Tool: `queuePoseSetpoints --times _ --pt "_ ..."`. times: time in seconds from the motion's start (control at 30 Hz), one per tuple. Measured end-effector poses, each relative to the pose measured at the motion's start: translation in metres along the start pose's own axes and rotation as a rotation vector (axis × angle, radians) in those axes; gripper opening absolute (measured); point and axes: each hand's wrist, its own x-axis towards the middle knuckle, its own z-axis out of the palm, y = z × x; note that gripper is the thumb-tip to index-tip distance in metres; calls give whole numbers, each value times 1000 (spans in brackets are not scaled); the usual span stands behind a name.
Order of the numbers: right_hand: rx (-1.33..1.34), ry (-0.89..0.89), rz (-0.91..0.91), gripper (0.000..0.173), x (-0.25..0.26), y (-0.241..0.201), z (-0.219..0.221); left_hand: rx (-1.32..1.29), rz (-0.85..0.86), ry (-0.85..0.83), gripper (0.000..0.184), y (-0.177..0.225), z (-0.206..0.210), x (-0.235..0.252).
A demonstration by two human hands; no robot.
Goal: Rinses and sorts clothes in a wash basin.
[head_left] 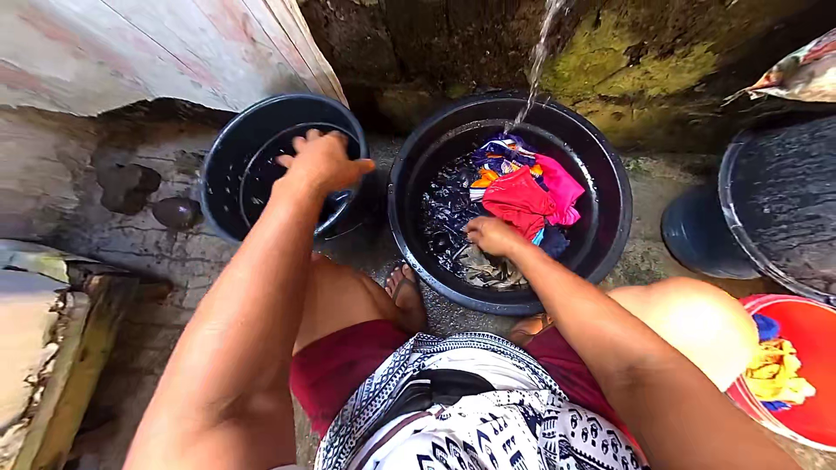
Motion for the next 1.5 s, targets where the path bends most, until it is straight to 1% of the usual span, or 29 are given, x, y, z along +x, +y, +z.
queuePoseSetpoints --times 0.07,0.1,0.13,0.17,0.23,0.27,0.3,0.33,0.37,0.4,0.43,0.47,0.5,0.53,0.63,0.67,0.73,0.83,0.9,0.97,1.0,1.07,1.13,1.2,1.27,1.37,1.4,1.47,1.5 --pt "-72 -167 42 57 4 11 41 -51 145 -76 64 23 7 -5" --pt "-142 -243 115 65 3 15 55 -49 221 -121 61 33 8 -8" --pt "-214 -303 214 66 -1 15 62 -37 276 -167 60 41 7 -12" --pt "-260 -342 315 63 -5 9 60 -20 317 -193 60 45 5 -16" --pt "-358 -387 492 51 -6 -11 44 -26 371 -176 57 42 -5 -19" --pt "-406 -400 539 44 -6 -24 38 -56 379 -155 55 36 -8 -19" --pt "-432 -368 529 38 -6 -35 38 -92 375 -132 53 28 -9 -17" --pt "-431 -299 447 32 -2 -42 42 -138 365 -106 50 19 -8 -13" --pt "-401 -224 308 30 4 -43 50 -197 355 -83 47 12 -6 -9" --pt "-363 -194 153 39 15 -36 60 -257 344 -72 45 6 -2 -4" --pt "-354 -256 62 60 28 -25 71 -310 336 -69 43 1 3 1" --pt "-362 -349 59 79 35 -12 83 -343 336 -81 42 -2 8 4" --pt "-376 -413 98 86 37 3 95 -356 344 -105 40 -4 12 6" --pt "-399 -450 147 84 37 16 100 -362 362 -118 38 -5 14 8" --pt "-399 -504 244 51 40 25 89 -344 402 -141 37 -2 15 11" --pt "-358 -498 260 44 43 22 78 -334 412 -147 36 0 15 12" --pt "-154 -408 264 39 42 15 49 -319 451 -153 35 3 13 15" --pt "151 -174 191 29 20 -12 -9 -348 505 -169 35 6 8 20" --pt "175 -41 57 21 9 -32 -46 -369 515 -165 34 5 9 23" --pt "147 46 -64 20 2 -58 -84 -392 513 -147 33 6 7 26" --pt "167 94 -108 21 0 -65 -96 -404 510 -140 33 8 6 27" --pt "309 209 -152 25 2 -69 -103 -416 513 -127 33 12 5 26" --pt "413 251 -67 32 6 -70 -93 -414 525 -120 33 17 4 25" --pt "327 177 74 42 14 -67 -64 -402 527 -127 33 20 4 22" --pt "121 35 129 45 25 -54 -19 -376 522 -147 34 22 7 18" --pt "-260 -220 130 44 46 0 66 -352 517 -161 33 22 13 15" --pt "-364 -319 159 44 47 11 83 -347 515 -165 33 21 16 15" --pt "-514 -486 242 42 44 11 92 -327 506 -192 34 22 21 16" --pt "-518 -532 276 42 44 4 86 -312 504 -214 34 24 24 16"
